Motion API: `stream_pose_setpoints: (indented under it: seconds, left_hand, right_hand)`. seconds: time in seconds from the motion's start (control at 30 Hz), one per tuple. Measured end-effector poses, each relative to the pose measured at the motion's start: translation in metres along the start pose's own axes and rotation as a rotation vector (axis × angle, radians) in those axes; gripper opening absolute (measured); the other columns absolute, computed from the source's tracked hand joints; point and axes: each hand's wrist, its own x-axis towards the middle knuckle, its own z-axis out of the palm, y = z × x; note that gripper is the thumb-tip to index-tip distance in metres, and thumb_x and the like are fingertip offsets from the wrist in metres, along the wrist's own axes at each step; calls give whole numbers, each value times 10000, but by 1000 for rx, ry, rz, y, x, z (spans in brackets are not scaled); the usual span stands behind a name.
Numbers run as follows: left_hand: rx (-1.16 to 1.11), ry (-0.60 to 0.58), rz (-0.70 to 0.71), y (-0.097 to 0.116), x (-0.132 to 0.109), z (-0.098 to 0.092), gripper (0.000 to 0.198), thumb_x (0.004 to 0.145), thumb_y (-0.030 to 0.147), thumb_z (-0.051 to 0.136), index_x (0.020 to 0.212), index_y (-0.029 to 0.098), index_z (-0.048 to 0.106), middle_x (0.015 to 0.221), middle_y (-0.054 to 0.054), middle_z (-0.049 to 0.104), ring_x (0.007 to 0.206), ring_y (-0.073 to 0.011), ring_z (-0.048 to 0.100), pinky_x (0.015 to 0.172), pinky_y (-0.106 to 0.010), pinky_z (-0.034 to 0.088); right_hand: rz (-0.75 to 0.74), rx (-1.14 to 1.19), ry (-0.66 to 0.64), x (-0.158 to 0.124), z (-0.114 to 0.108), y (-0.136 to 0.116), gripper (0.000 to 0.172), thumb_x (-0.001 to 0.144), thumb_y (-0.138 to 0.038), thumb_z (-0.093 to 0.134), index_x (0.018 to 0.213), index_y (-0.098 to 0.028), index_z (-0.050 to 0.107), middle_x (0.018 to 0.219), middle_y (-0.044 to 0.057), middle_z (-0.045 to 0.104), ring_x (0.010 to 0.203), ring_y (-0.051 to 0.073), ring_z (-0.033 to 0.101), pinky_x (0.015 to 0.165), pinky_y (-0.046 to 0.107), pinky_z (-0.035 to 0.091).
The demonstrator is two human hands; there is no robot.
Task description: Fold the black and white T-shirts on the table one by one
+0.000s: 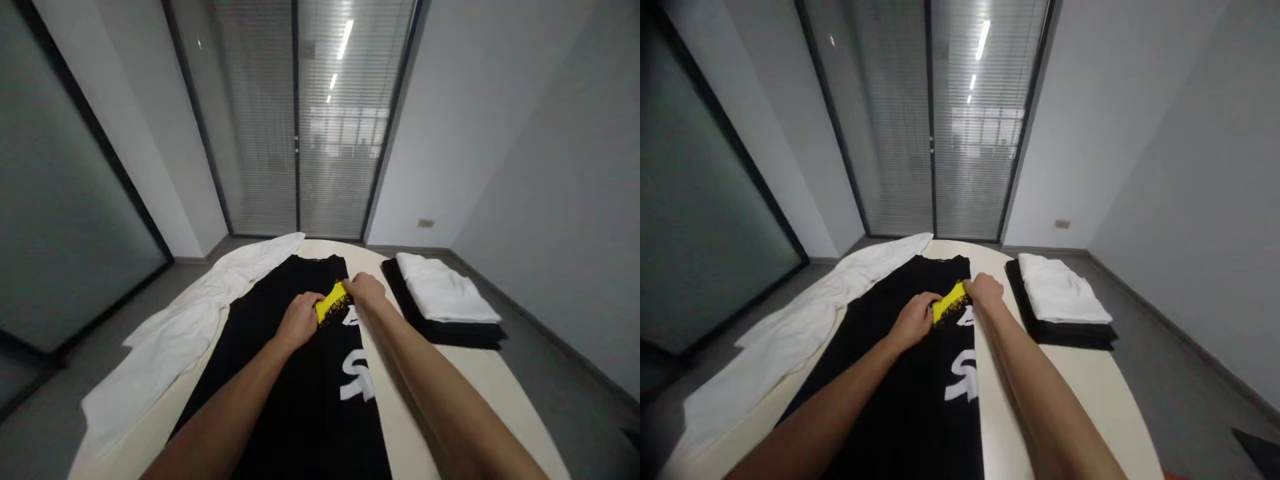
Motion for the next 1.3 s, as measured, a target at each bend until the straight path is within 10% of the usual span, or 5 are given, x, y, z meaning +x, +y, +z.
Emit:
stream_pose_setpoints:
  seconds: [0.43, 0.63, 1.1, 1.3]
  left_hand:
    - [53, -317, 290, 11, -18, -41, 412, 870, 196, 692, 1271, 288, 659, 1638, -81, 294, 1482, -326, 334, 1182, -500, 346]
    - [41, -376, 621, 26, -43, -46, 225, 921, 185, 630, 1118, 273, 693, 1371, -41, 618, 1346, -247, 505, 1140, -440, 397]
    - [-82, -423, 561, 44, -67, -57, 227, 830, 185, 600, 1034, 241, 683, 1115, -23, 714, 1114, -215, 641, 1154, -460, 347]
    - [-60, -533, 645, 71, -75, -53, 525, 817, 358, 679, 1329, 288, 588, 1475, -55, 530, 1268, -280, 536, 1050, -440, 433]
  right_hand:
    - [-185, 111, 220, -34, 24, 18, 340, 956, -482, 478, 1035, -190, 634, 1061, 111, 683, 1009, 265, 619, 869, 387, 386]
    - [-190, 172, 233, -33, 27, 20, 339, 958, -488, 496, 1010, -188, 645, 1040, 99, 680, 1007, 251, 608, 871, 370, 366]
    - [-192, 203, 231, -36, 22, 21, 367, 958, -521, 504, 987, -193, 667, 1016, 90, 673, 987, 246, 614, 890, 381, 374]
    - [-201, 210, 223, -35, 22, 22, 340, 953, -505, 526, 998, -200, 668, 1018, 84, 665, 971, 231, 611, 905, 373, 367]
